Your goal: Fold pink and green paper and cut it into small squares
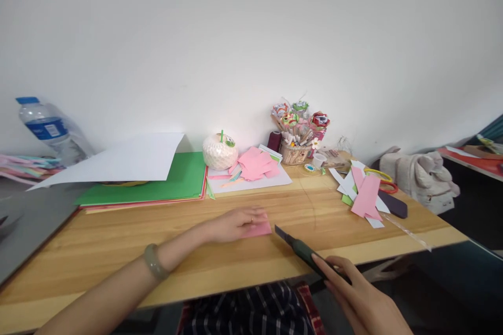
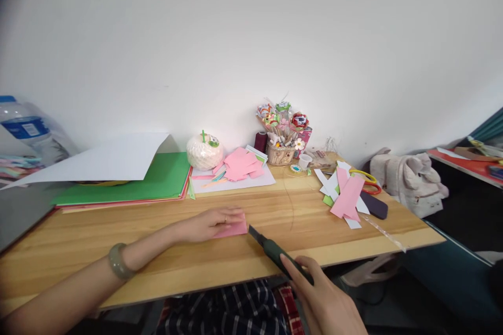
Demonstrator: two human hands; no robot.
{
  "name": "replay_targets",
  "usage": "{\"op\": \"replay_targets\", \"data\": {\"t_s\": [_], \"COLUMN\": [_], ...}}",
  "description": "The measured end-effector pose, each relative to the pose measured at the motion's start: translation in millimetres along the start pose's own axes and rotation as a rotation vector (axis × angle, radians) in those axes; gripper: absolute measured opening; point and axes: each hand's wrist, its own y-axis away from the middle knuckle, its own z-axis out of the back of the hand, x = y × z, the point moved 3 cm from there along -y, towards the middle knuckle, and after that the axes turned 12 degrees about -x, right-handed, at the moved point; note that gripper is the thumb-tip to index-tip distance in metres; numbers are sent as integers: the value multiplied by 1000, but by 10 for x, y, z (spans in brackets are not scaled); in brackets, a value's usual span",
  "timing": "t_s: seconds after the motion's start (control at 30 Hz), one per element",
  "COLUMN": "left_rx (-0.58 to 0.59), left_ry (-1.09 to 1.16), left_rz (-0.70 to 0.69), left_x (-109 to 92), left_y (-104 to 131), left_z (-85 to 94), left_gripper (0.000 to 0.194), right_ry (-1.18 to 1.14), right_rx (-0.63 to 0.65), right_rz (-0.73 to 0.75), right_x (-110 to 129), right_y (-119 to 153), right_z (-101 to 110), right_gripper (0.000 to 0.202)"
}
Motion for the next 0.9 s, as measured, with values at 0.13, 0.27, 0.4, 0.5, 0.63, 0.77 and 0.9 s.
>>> {"op": "replay_targets", "data": {"t_s": [0.13,0.27,0.4,0.5,0.63,0.77,0.9], "left_rx": [-5,31,21,23,27,25,33], "left_ry": [-87,-156,-176,-174,-187,-200,-198], "left_rz": [44,27,18,12,6,19,31], "left_x": [10,4,16,21,19,12,5], "left_y": [7,10,4,1,6,8,-1], "left_z": [-25,-56,-63,-63,-62,-59,-59], "left_gripper": [42,44,45,45,45,45,44], "right_ry": [31,48,81,119,164,166,179], "right_rx": [64,85,68,63,39,-34,-52], "right_rz": [27,65,99,110,128,186,209], "right_x": [8,26,55,68,117,225,285], "right_y": [120,123,103,82,15,-77,-127], "right_z": [-51,-95,-102,-113,-105,-32,10], "right_gripper": [57,62,61,59,54,46,43]}}
